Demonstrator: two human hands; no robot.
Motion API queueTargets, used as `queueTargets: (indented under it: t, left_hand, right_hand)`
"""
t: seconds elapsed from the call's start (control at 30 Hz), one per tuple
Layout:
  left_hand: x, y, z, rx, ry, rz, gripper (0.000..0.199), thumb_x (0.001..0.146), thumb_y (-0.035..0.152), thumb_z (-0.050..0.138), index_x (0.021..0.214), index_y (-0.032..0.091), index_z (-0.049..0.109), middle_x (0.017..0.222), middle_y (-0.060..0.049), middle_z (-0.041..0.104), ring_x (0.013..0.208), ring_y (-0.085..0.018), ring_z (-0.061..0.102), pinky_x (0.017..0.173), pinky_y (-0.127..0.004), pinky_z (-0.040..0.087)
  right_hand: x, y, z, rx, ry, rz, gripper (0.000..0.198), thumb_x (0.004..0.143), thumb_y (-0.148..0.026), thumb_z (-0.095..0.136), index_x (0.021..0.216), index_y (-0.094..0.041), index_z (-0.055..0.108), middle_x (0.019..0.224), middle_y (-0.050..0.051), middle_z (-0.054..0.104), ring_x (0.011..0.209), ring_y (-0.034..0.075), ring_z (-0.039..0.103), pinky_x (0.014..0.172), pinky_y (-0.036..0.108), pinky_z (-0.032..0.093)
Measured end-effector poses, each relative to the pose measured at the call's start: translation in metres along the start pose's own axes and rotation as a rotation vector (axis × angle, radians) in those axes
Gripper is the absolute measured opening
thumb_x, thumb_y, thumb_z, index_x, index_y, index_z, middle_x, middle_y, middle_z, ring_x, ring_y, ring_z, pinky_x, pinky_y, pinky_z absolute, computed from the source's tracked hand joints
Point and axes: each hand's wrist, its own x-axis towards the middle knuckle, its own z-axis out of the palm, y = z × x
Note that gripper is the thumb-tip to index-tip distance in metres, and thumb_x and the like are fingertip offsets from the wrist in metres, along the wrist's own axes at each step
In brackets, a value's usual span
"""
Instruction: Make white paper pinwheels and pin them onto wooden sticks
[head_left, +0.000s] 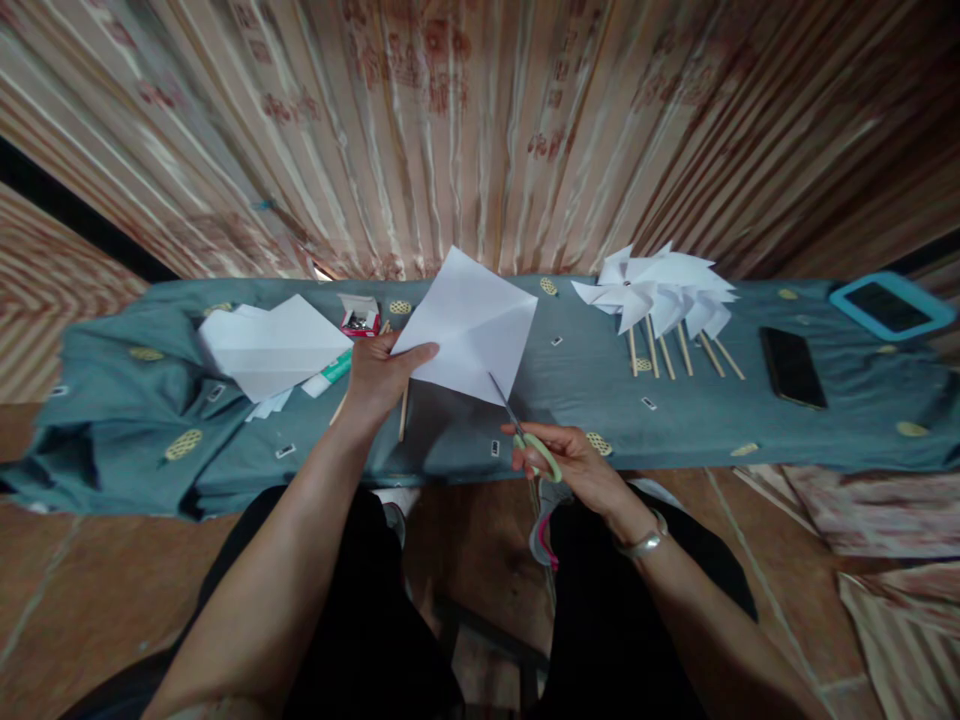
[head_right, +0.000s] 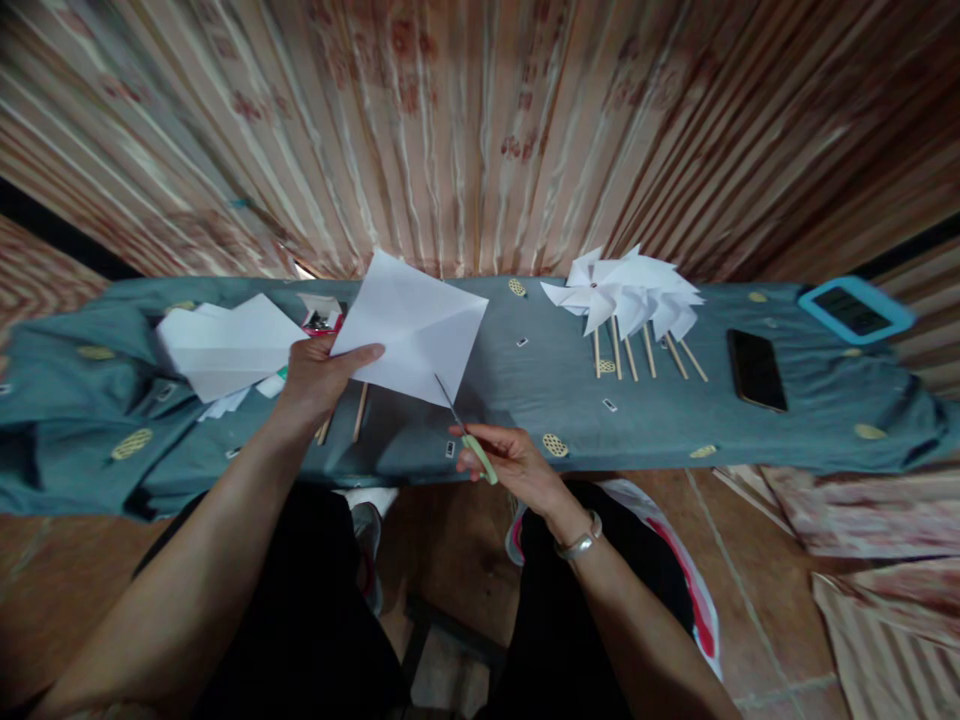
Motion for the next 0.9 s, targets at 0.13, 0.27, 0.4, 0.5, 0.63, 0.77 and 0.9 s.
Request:
queueTargets:
  t: [0.13, 0.27, 0.4, 0.5, 0.63, 0.77, 0.9]
  left_hand:
    - [0.0005, -0.0008, -0.0002, 0.0, 0.013, 0.001, 0.027, 0.053, 0.029, 0.084, 0.074, 0.014, 0.077, 0.067, -0.001, 0.073, 0.062, -0.019, 0.067, 0.062, -0.032, 0.057]
    - [-0.0001, -0.001, -0.0002, 0.003, 0.019, 0.011, 0.026, 0.053, 0.029, 0.084, 0.073, 0.014, 0.077, 0.067, -0.001, 0.073, 0.061, -0.019, 0.067, 0.061, -0.032, 0.058]
    - [-0.0005, 0.0, -0.0006, 0.003, 0.01, 0.0, 0.026, 0.053, 0.029, 0.084, 0.074, 0.014, 0.077, 0.068, -0.001, 0.074, 0.06, -0.019, 0.067, 0.06, -0.031, 0.057]
    - [-0.001, 0.0012, -0.0008, 0.013, 0.011, -0.003, 0.027, 0.054, 0.03, 0.084, 0.074, 0.014, 0.077, 0.067, -0.001, 0.073, 0.06, -0.018, 0.066, 0.059, -0.03, 0.056]
    - [-0.0035, 0.0027, 0.0013, 0.021, -0.01, -0.018, 0.028, 0.054, 0.031, 0.084, 0.075, 0.015, 0.077, 0.068, -0.001, 0.073, 0.064, -0.02, 0.066, 0.064, -0.032, 0.056]
    - [-0.0062, 0.0023, 0.0055, 0.02, -0.06, -0.06, 0.029, 0.053, 0.033, 0.084, 0.073, 0.014, 0.076, 0.067, -0.002, 0.071, 0.066, -0.022, 0.067, 0.066, -0.034, 0.055]
    - [-0.0068, 0.0006, 0.0081, 0.01, -0.073, -0.065, 0.027, 0.053, 0.034, 0.084, 0.069, 0.015, 0.075, 0.063, -0.002, 0.069, 0.065, -0.021, 0.066, 0.066, -0.034, 0.055]
  right_hand:
    - [0.0003, 0.0003, 0.0014, 0.008, 0.013, 0.008, 0.046, 0.071, -0.046, 0.083, 0.109, -0.021, 0.075, 0.072, -0.001, 0.069, 0.057, 0.007, 0.054, 0.055, 0.021, 0.045]
    - [0.0012, 0.001, 0.0021, 0.018, 0.017, 0.008, 0.048, 0.068, -0.046, 0.084, 0.108, -0.021, 0.075, 0.071, -0.001, 0.068, 0.056, 0.007, 0.054, 0.054, 0.021, 0.045]
    - [0.0023, 0.003, 0.0015, 0.007, 0.018, 0.007, 0.048, 0.068, -0.046, 0.084, 0.108, -0.021, 0.075, 0.07, -0.002, 0.067, 0.054, 0.006, 0.053, 0.053, 0.02, 0.045]
    - [0.0021, 0.0037, 0.0013, -0.003, 0.027, 0.012, 0.049, 0.068, -0.048, 0.084, 0.108, -0.021, 0.075, 0.068, -0.002, 0.066, 0.053, 0.006, 0.053, 0.052, 0.021, 0.045]
    - [0.0008, 0.0015, 0.0026, -0.017, 0.021, -0.002, 0.048, 0.071, -0.05, 0.081, 0.108, -0.02, 0.074, 0.071, 0.0, 0.068, 0.055, 0.007, 0.054, 0.054, 0.022, 0.045]
    - [0.001, -0.0018, 0.0039, -0.03, 0.018, -0.037, 0.048, 0.074, -0.05, 0.079, 0.11, -0.018, 0.073, 0.075, 0.001, 0.07, 0.059, 0.008, 0.055, 0.056, 0.023, 0.046]
    - [0.0023, -0.0015, 0.0036, -0.039, 0.019, -0.047, 0.049, 0.074, -0.051, 0.078, 0.111, -0.019, 0.073, 0.076, 0.0, 0.069, 0.06, 0.008, 0.055, 0.057, 0.023, 0.046]
